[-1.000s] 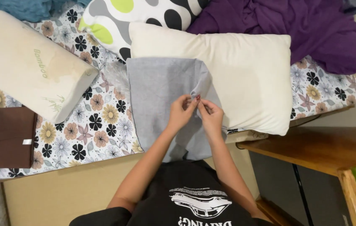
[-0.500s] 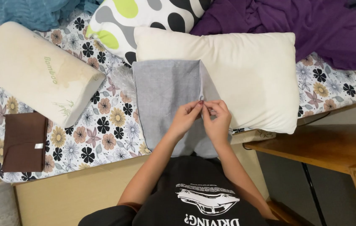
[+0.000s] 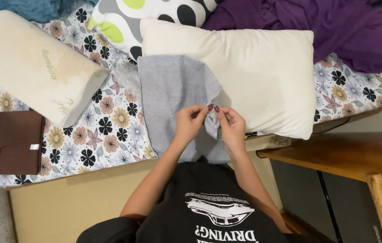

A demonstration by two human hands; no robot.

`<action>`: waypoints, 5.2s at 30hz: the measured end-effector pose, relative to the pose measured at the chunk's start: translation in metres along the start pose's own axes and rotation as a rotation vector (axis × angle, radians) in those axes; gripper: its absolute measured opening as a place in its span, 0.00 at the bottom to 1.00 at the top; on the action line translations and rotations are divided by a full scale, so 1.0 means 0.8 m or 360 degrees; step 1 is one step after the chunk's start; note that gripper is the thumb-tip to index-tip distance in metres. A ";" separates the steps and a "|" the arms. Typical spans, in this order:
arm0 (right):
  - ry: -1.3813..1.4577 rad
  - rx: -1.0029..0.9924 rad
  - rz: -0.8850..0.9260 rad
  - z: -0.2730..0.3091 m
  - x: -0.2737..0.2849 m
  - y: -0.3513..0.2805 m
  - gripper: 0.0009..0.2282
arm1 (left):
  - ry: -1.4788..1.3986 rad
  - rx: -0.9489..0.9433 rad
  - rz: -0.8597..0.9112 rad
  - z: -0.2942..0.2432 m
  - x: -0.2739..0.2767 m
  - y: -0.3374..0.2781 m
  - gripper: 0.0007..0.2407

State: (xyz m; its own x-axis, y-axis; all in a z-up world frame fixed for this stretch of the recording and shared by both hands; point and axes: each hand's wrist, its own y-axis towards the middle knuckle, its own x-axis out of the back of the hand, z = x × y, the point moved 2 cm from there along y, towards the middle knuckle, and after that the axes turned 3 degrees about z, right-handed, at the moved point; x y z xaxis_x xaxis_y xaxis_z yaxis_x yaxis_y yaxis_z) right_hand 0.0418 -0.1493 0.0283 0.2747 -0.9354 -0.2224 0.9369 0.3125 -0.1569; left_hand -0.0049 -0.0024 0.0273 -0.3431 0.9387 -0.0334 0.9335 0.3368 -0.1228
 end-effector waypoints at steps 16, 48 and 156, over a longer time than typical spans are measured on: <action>0.0125 0.0065 0.0164 -0.026 0.002 -0.006 0.07 | -0.0949 0.0514 0.0233 0.041 0.002 -0.021 0.08; -0.1017 0.0989 -0.0403 0.096 0.088 -0.044 0.08 | -0.0373 -0.0242 0.0223 0.034 0.068 0.027 0.10; -0.0656 0.0239 0.0012 0.079 0.134 -0.008 0.08 | 0.1096 -0.0293 0.0516 -0.060 0.140 -0.043 0.27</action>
State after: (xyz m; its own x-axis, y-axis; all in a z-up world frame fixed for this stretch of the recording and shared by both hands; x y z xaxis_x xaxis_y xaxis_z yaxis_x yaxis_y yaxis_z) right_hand 0.0790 -0.2620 0.0660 0.3165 -0.9305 0.1842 0.9472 0.3206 -0.0082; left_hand -0.0705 0.0944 0.0753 0.0354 0.8059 0.5910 0.9990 -0.0118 -0.0437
